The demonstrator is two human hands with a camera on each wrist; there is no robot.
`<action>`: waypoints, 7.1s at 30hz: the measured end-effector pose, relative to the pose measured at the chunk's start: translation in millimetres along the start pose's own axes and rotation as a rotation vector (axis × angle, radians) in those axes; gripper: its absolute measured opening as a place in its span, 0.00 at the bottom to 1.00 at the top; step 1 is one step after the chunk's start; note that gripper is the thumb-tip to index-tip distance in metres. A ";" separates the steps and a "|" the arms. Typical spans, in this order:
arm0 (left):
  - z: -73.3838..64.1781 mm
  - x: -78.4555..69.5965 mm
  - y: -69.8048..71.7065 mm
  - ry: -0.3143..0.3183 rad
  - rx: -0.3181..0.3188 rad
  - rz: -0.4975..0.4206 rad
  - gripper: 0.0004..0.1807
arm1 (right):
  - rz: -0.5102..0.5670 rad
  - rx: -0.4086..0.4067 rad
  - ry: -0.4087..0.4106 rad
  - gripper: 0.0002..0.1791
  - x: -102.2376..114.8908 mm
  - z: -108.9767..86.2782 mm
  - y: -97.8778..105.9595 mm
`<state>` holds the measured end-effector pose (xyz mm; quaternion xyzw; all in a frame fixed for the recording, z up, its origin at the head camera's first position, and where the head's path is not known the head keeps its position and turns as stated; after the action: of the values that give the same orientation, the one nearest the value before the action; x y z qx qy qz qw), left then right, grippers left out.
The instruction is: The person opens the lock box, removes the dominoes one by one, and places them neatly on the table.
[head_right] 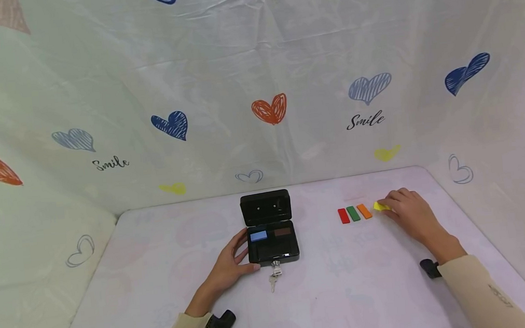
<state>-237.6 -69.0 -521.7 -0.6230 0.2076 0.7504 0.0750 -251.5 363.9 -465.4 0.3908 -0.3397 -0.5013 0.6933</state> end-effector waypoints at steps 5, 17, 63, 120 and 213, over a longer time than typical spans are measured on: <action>2.7 17.1 0.6 0.000 -0.009 0.006 0.56 | -0.039 0.054 -0.050 0.18 0.7 5.6 -5.9; -1.3 -1.2 -1.0 0.013 -0.013 0.001 0.55 | -0.060 0.135 -0.100 0.17 6.9 14.8 -17.8; -4.9 -19.4 -0.9 0.013 -0.004 0.020 0.53 | 0.029 0.034 -0.026 0.19 72.4 25.0 20.6; 1.4 15.2 0.5 0.022 -0.005 -0.002 0.55 | 0.011 0.119 0.375 0.17 239.9 50.9 -48.4; -4.6 -14.8 -0.3 -0.008 0.007 -0.027 0.53 | 0.278 0.158 0.124 0.13 193.3 33.5 -1.7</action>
<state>-230.2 -68.4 -508.1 -0.6225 0.2016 0.7510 0.0880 -229.5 171.1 -436.0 0.4236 -0.3855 -0.3473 0.7425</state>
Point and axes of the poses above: each hand's wrist, its own z-axis towards the middle knuckle, its own y-axis out of the back of the hand, x = y × z, the point moved 6 cm from there along z, towards the middle knuckle, and after that the axes turned 11 degrees about -y, right-handed, at the moved point
